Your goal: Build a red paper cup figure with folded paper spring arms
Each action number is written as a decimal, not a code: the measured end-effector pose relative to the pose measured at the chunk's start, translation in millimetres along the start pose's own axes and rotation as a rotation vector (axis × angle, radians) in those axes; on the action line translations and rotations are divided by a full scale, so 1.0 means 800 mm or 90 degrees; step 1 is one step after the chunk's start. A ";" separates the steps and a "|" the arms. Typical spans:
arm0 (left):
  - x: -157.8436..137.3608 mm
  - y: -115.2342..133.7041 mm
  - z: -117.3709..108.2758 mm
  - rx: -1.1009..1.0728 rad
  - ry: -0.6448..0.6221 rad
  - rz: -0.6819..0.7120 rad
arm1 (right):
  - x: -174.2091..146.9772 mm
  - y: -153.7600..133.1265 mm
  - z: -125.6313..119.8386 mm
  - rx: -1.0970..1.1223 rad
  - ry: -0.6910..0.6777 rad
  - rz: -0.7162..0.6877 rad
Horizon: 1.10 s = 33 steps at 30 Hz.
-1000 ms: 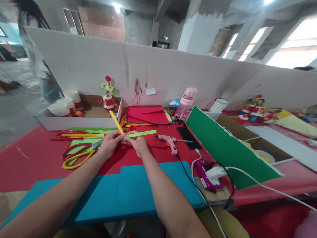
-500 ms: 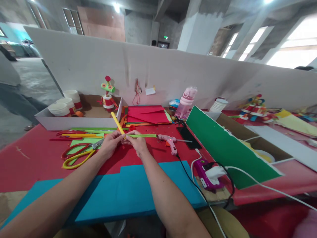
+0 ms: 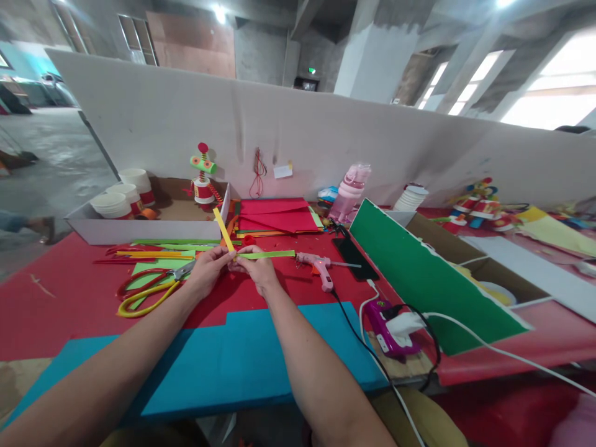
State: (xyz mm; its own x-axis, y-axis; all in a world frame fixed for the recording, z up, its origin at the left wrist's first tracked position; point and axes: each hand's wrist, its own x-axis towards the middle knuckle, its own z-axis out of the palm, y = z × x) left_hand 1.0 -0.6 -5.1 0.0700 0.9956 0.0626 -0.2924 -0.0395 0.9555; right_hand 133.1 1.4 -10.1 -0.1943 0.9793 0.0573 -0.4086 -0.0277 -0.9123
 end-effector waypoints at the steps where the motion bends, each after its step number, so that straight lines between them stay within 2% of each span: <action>1: 0.000 0.000 0.001 -0.002 -0.005 -0.005 | 0.000 0.000 -0.001 0.000 0.010 -0.002; 5: 0.000 0.000 0.001 -0.002 -0.008 -0.009 | 0.001 -0.001 -0.003 -0.017 0.033 -0.003; 16: 0.002 -0.001 -0.003 -0.002 0.013 0.010 | -0.003 -0.002 0.000 -0.026 -0.004 0.004; 24: 0.001 0.000 0.000 -0.065 -0.022 -0.013 | 0.000 -0.004 -0.002 0.006 0.021 -0.011; 33: 0.002 -0.001 -0.003 -0.023 0.000 0.004 | -0.004 -0.004 0.001 -0.016 -0.001 0.003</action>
State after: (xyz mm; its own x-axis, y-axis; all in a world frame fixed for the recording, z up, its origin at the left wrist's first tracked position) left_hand -1.3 1.1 -6.2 0.0678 0.9954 0.0681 -0.3278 -0.0422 0.9438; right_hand 134.6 -1.6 -6.9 -0.1975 0.9789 0.0531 -0.3848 -0.0276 -0.9226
